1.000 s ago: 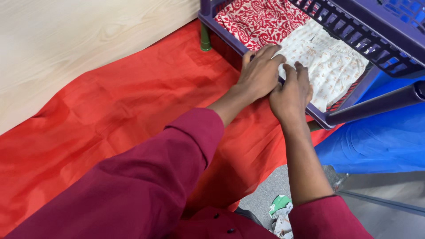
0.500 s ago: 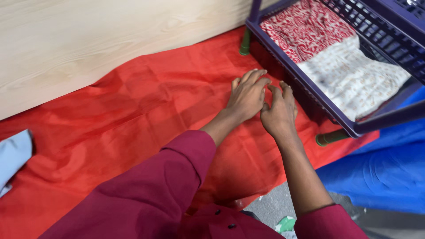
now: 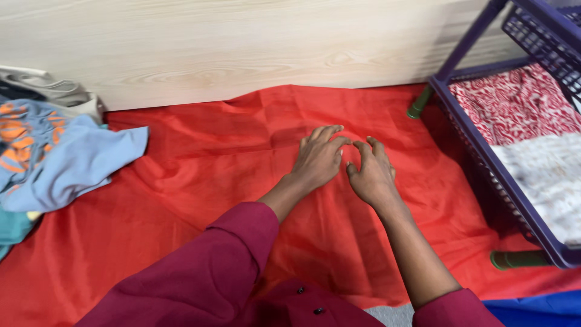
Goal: The person folds a white patterned shirt on a red surface, smoothing and aligning it before placing it in a purple basket. Then the person folds a light blue sweatshirt on the same surface.
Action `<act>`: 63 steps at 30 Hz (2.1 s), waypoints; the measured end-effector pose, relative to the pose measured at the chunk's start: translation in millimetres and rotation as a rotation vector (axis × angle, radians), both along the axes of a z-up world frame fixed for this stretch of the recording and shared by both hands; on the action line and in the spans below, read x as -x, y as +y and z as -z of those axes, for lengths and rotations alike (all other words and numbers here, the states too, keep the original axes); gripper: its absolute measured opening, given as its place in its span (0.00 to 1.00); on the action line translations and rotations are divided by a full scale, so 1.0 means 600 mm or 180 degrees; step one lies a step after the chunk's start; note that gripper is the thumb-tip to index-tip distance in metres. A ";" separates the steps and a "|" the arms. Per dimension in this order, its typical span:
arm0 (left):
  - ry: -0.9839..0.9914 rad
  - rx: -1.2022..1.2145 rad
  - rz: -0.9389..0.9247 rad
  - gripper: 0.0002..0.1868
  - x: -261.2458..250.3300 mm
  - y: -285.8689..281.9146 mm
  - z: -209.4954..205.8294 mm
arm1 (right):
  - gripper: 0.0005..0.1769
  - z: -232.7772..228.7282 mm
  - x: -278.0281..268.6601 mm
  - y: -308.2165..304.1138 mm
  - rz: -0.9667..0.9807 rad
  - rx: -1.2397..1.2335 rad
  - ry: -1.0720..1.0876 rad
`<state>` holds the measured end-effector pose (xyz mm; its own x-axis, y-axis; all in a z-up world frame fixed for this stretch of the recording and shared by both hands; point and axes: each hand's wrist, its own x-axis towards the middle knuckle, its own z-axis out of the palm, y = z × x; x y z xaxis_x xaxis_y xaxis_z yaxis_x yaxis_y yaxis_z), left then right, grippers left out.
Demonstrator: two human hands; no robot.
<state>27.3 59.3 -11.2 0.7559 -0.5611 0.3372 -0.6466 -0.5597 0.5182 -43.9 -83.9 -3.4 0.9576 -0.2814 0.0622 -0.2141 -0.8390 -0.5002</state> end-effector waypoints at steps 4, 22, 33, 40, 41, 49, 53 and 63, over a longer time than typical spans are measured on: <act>0.0153 -0.0062 -0.0300 0.18 -0.001 0.057 0.002 | 0.34 -0.001 -0.020 0.046 -0.0255 0.0018 0.0056; 0.0342 0.0315 -0.0768 0.18 -0.015 0.260 0.026 | 0.31 -0.007 -0.075 0.230 -0.0998 0.0065 0.0333; 0.0638 0.0477 -0.1050 0.16 -0.009 0.379 0.054 | 0.32 -0.004 -0.088 0.351 -0.1316 -0.0117 0.0643; 0.0596 0.0404 -0.1798 0.17 -0.024 0.500 0.101 | 0.32 0.002 -0.099 0.420 -0.1584 -0.0003 0.0751; 0.0711 0.0292 -0.2030 0.18 -0.029 0.524 0.108 | 0.32 0.004 -0.100 0.424 -0.1585 0.0002 0.0816; 0.0162 0.0098 -0.3525 0.17 -0.060 0.750 0.145 | 0.31 0.027 -0.106 0.415 -0.1514 -0.0490 0.0879; -0.0521 -0.0359 -0.3626 0.25 -0.071 0.825 0.146 | 0.30 0.031 -0.119 0.422 -0.1456 -0.0426 0.0988; 0.0049 -0.0484 -0.3437 0.20 -0.109 0.902 0.096 | 0.28 0.018 -0.159 0.464 -0.1715 -0.0497 0.0970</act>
